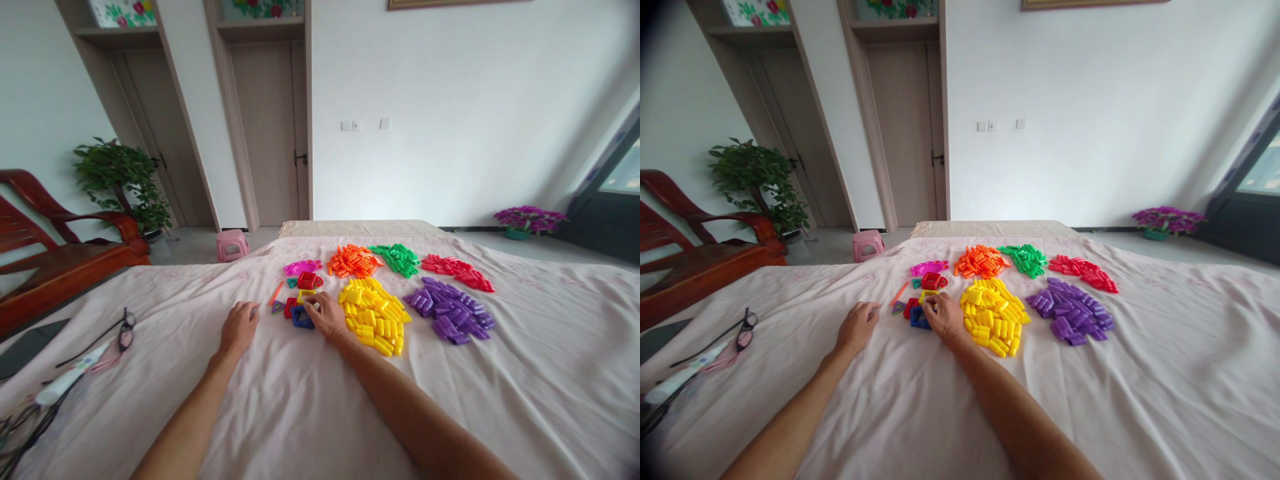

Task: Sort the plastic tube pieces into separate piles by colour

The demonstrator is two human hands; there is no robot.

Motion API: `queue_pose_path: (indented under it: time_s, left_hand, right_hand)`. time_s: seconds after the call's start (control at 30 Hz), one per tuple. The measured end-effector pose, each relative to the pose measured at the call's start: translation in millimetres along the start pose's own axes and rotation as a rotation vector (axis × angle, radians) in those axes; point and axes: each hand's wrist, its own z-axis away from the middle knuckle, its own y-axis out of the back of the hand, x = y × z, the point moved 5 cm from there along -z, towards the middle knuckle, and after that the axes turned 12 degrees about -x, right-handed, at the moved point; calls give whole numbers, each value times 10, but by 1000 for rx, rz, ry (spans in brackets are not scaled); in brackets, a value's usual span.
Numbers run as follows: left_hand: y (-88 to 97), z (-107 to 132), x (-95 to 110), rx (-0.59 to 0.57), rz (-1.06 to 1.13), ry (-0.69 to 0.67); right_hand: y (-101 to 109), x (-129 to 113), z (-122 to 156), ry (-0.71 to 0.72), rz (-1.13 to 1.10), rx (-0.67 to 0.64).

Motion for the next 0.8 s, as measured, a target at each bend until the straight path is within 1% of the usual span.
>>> queue_pose_path:
  time_s: [0.1, 0.27, 0.3, 0.37, 0.47, 0.6, 0.7, 0.8]
  left_hand:
    - [-12, 114, 175, -1, 54, -96]
    - [-198, 273, 707, -46, 226, -352]
    - [-238, 276, 792, -47, 244, -374]
    - [-304, 253, 900, -54, 250, -372]
    - [-353, 195, 927, -61, 250, -345]
    - [-371, 148, 868, -52, 269, -348]
    - [-393, 144, 856, -49, 281, -354]
    - [-388, 170, 876, -62, 290, -319]
  right_hand:
    - [-8, -20, 17, -28, 75, -9]
    - [-20, -36, 12, -45, 120, -10]
    - [-23, -36, 10, -47, 126, -12]
    - [-27, -34, 11, -49, 136, -12]
    - [-36, -31, 14, -38, 148, -12]
    - [-56, -36, 9, 0, 184, -31]
    - [-58, -50, 11, 26, 210, -37]
    - [-44, -90, 30, 90, 211, -43]
